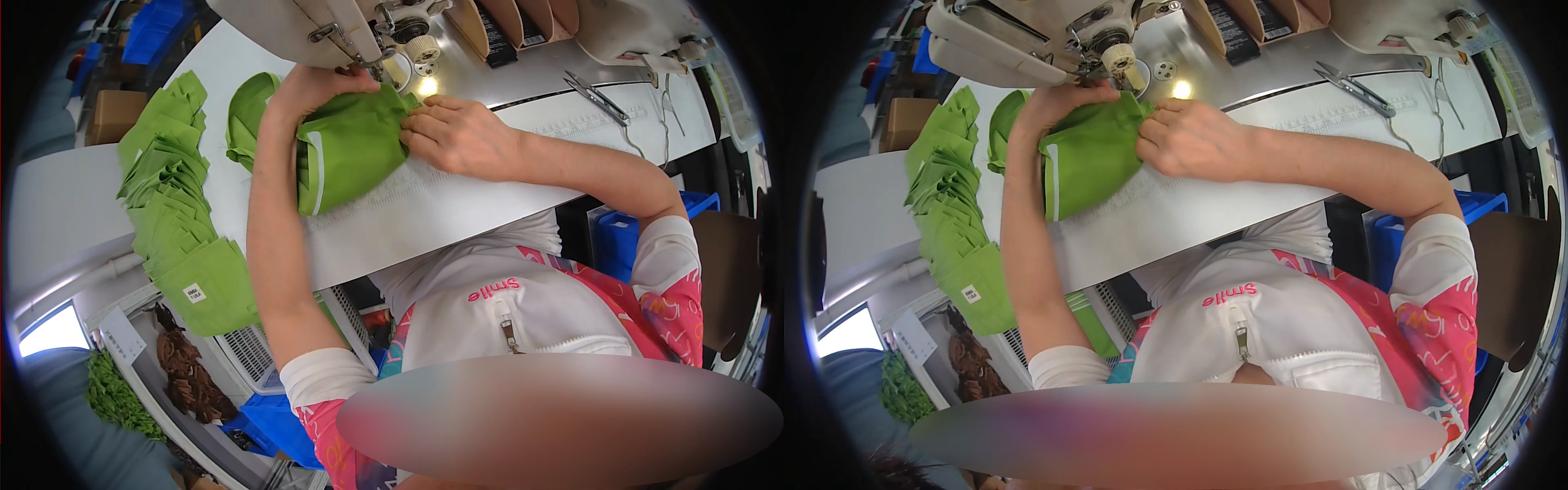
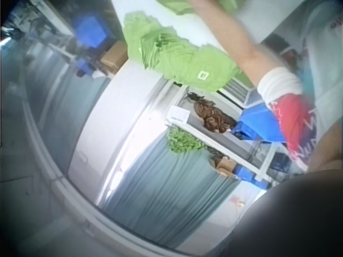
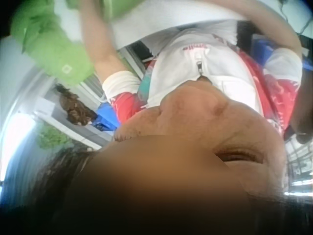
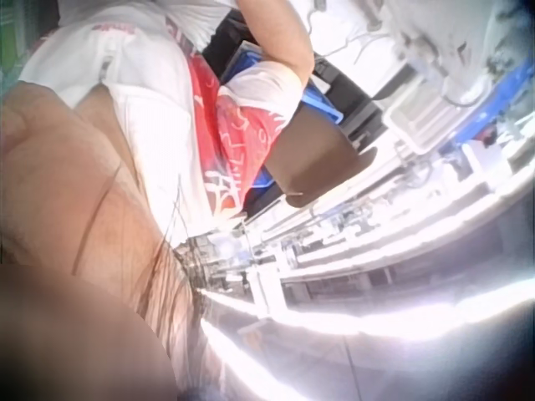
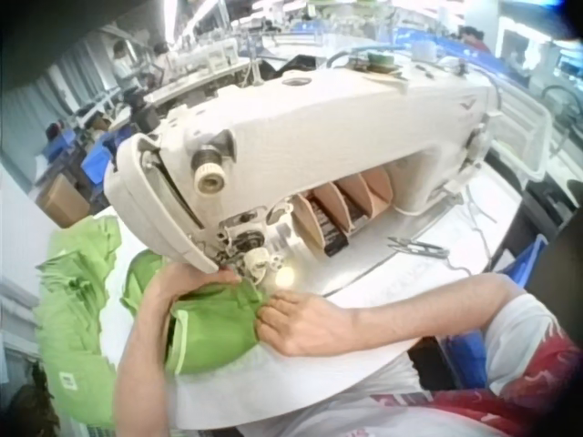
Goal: Sewing labels and assembling green fabric components for accessories using an industrial sewing machine.
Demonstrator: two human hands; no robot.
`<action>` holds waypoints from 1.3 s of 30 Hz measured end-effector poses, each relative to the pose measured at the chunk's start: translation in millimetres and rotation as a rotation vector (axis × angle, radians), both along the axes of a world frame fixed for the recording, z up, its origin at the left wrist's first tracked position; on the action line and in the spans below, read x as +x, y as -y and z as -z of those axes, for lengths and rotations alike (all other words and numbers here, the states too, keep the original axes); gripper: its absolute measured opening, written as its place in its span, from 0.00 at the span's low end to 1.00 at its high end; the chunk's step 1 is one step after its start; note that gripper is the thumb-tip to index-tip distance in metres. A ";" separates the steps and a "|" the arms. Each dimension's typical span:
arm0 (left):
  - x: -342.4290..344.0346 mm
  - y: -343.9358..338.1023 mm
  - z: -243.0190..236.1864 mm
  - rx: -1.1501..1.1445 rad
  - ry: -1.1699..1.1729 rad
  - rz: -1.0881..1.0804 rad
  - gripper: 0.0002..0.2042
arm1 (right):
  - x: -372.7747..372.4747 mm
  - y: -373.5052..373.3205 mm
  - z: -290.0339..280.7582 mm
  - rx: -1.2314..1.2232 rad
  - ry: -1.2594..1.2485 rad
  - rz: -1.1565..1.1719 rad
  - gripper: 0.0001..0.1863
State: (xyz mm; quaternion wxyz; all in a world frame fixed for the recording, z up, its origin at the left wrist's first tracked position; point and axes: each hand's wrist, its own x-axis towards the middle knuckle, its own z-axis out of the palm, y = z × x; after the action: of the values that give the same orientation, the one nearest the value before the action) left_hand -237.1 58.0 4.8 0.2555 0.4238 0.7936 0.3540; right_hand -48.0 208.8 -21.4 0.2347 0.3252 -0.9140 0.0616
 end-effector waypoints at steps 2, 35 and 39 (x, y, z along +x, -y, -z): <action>-7.5 0.0 3.7 -0.011 0.039 -0.062 0.16 | -6.8 -1.4 3.7 -0.025 -0.110 0.008 0.06; 114.5 36.8 25.9 0.187 -0.768 -0.083 0.08 | -8.4 -14.5 9.6 -0.241 0.015 -0.018 0.13; 97.4 35.7 32.5 0.321 -0.723 -0.104 0.08 | -20.3 -22.7 8.7 -0.248 0.032 -0.037 0.13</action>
State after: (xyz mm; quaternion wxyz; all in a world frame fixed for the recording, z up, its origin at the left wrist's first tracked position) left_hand -139.7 22.3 -27.7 -0.1280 0.5151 0.7872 0.3140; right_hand -68.3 231.5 -30.1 0.2571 0.3097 -0.8968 0.1836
